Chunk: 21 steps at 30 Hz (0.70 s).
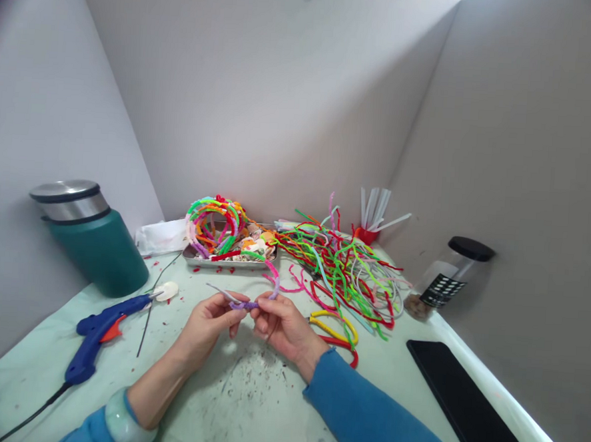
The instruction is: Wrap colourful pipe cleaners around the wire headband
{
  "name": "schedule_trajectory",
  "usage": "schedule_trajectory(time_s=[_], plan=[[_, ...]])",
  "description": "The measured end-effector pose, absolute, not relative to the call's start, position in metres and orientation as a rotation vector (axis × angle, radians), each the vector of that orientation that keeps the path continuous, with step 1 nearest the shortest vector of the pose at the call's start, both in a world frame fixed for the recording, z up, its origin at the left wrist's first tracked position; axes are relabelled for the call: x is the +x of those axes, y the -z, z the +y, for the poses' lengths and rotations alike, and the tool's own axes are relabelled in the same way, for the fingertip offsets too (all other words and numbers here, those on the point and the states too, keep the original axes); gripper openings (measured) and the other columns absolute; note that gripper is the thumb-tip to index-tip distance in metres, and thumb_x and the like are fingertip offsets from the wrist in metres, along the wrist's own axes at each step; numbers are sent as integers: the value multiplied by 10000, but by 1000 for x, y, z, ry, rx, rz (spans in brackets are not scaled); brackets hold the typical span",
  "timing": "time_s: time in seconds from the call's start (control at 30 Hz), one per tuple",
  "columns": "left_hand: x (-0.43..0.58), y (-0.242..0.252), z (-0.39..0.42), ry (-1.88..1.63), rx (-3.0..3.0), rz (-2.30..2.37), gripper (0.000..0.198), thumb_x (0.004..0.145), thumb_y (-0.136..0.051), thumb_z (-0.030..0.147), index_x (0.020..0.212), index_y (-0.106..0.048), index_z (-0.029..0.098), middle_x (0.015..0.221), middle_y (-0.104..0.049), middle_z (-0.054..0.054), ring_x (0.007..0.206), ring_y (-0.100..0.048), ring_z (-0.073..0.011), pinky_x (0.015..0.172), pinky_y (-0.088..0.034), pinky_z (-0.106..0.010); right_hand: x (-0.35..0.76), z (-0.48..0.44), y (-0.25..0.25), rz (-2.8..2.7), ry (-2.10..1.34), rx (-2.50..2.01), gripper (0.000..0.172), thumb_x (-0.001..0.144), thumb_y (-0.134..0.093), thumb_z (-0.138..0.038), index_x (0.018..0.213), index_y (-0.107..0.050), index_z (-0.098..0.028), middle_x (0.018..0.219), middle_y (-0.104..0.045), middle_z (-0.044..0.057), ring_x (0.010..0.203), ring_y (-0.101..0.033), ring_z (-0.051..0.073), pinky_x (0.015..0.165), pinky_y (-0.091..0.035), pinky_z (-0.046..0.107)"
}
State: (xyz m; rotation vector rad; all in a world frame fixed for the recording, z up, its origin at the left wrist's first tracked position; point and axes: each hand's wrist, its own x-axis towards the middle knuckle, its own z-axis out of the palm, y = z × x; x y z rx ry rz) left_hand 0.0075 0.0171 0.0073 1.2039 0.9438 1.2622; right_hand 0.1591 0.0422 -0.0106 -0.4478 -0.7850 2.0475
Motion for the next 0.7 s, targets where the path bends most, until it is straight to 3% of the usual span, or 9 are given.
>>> schedule_trajectory(time_s=[0.27,0.37,0.53,0.63,0.7], plan=[[7,-10,17,-1310,1215,1031,217,678,-674,323,638,-606,120,477,-531,36,449,-449,-69,477,-344,-193,157,42,13,-936,-1940,-478,118,728,-631,-219,762,-532,-165,608,-633,-4,372,-479,67,355,-346,174],[7,-10,17,-1308,1166,1036,225,681,-666,338,659,-585,129,464,-516,46,416,-427,-60,449,-325,-184,155,40,13,-1030,-1821,-515,122,737,-628,-232,759,-528,-165,624,-642,7,393,-515,80,360,-363,172],[9,-8,18,-1273,957,1025,320,655,-652,335,888,-594,124,529,-596,15,363,-427,-56,392,-297,-175,152,36,12,-1161,-1676,-548,136,727,-640,-243,751,-538,-156,650,-652,17,420,-538,88,394,-393,186],[8,-9,18,-1268,948,956,578,684,-622,340,1207,-471,146,522,-586,34,335,-406,-53,374,-273,-174,152,36,11,-1112,-1725,-524,132,734,-628,-253,740,-540,-155,649,-650,17,404,-523,83,380,-374,185],[7,-9,17,-1296,976,898,611,710,-611,336,1269,-421,178,600,-595,29,357,-411,-46,385,-288,-179,154,38,11,-1008,-1796,-510,130,731,-625,-252,724,-539,-154,624,-642,11,382,-497,75,360,-347,182]])
